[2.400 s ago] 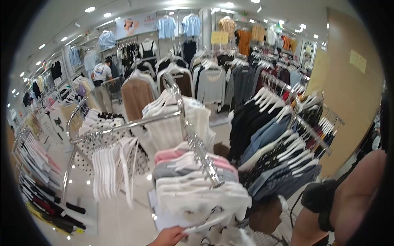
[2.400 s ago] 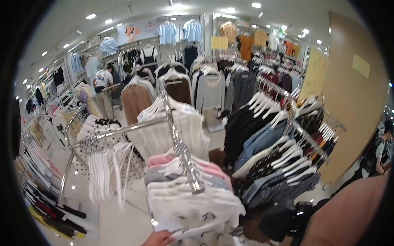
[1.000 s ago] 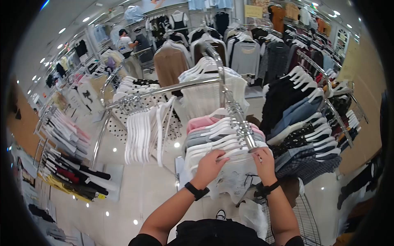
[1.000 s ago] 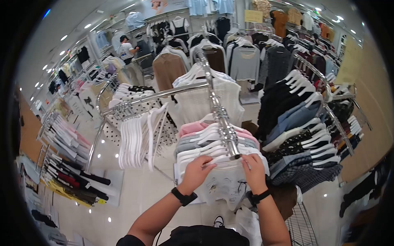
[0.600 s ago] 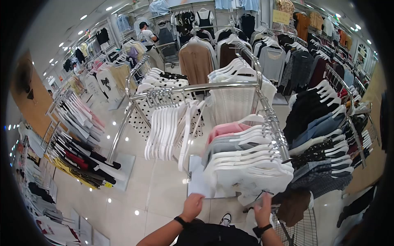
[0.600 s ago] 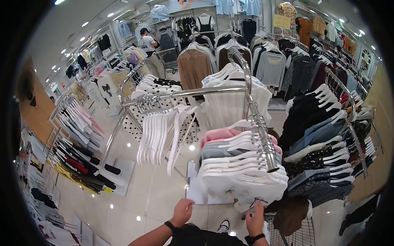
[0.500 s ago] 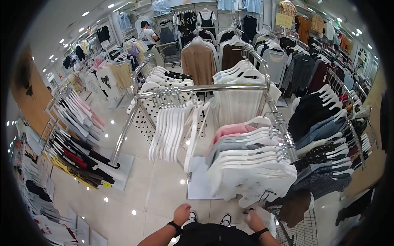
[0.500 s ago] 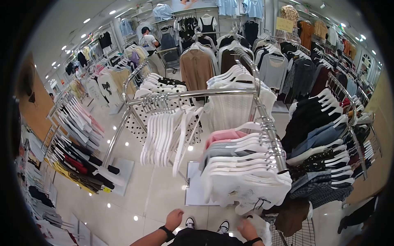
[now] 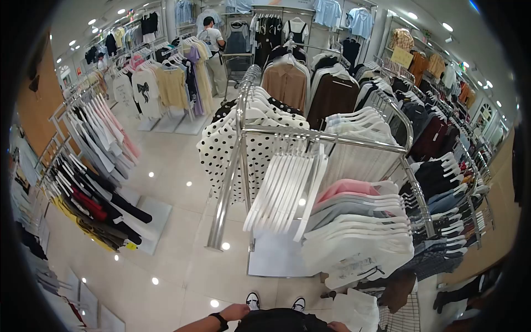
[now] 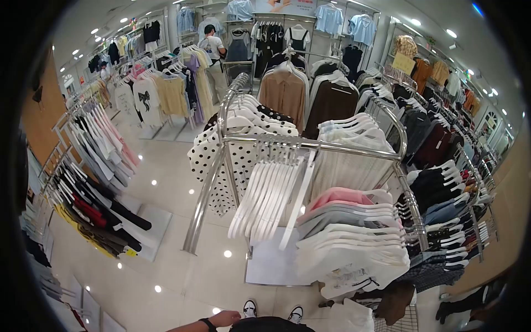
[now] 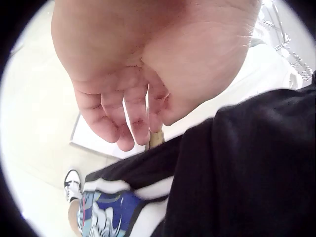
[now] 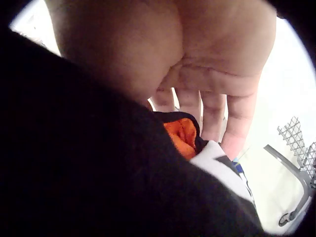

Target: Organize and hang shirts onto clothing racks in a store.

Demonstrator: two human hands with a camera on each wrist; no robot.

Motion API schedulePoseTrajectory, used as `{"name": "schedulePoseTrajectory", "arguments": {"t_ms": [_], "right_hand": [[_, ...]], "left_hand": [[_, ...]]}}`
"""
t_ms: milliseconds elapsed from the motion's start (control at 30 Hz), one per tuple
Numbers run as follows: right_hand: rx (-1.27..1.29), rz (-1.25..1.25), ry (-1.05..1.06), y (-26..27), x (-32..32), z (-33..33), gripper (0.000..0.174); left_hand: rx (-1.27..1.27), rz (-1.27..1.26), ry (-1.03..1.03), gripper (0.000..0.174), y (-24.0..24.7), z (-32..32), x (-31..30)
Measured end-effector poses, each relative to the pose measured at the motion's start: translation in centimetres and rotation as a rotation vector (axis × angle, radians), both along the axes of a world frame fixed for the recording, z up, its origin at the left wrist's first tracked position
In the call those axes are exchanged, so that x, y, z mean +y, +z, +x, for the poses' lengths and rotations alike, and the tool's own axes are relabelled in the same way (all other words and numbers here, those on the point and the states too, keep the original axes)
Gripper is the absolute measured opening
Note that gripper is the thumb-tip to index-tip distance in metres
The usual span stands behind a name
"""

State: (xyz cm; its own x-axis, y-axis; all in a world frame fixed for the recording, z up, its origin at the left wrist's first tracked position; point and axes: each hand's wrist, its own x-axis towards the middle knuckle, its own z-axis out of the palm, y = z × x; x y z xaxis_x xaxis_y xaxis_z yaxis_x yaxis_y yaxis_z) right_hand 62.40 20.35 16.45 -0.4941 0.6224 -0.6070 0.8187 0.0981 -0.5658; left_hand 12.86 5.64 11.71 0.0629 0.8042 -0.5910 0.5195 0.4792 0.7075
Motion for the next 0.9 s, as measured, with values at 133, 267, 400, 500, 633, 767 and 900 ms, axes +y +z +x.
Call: {"name": "schedulePoseTrajectory", "arguments": {"t_ms": [133,267,400,500,633,767,900], "right_hand": [[-0.133,-0.010,0.015,1.7,-1.0,-1.4,0.053],[-0.250,-0.041,0.036,1.6,-2.0,-3.2,0.049],[-0.260,0.012,0.071,-8.2,-0.9,-0.7,0.043],[-0.235,0.071,0.005,-7.8,-1.6,-2.7,0.041],[-0.240,0.097,-0.153,-7.1,-3.0,-4.6,0.040],[-0.140,0.086,-0.266,-6.5,-4.6,-4.0,0.038],[-0.185,-0.104,-0.567,-2.5,-6.8,-4.6,0.035]], "left_hand": [[0.069,0.320,0.076,0.032,3.7,-5.3,5.8],[0.133,0.494,0.519,0.022,12.2,-10.3,13.5],[0.014,1.132,0.674,0.026,21.3,-12.9,19.8],[-0.230,0.923,0.734,0.031,23.6,-12.9,23.8],[-0.156,0.787,0.544,0.033,27.9,-11.3,25.5],[-0.216,0.767,0.520,0.030,25.1,-12.3,27.5],[-0.423,0.624,0.513,0.023,26.6,-11.8,28.5]]}}
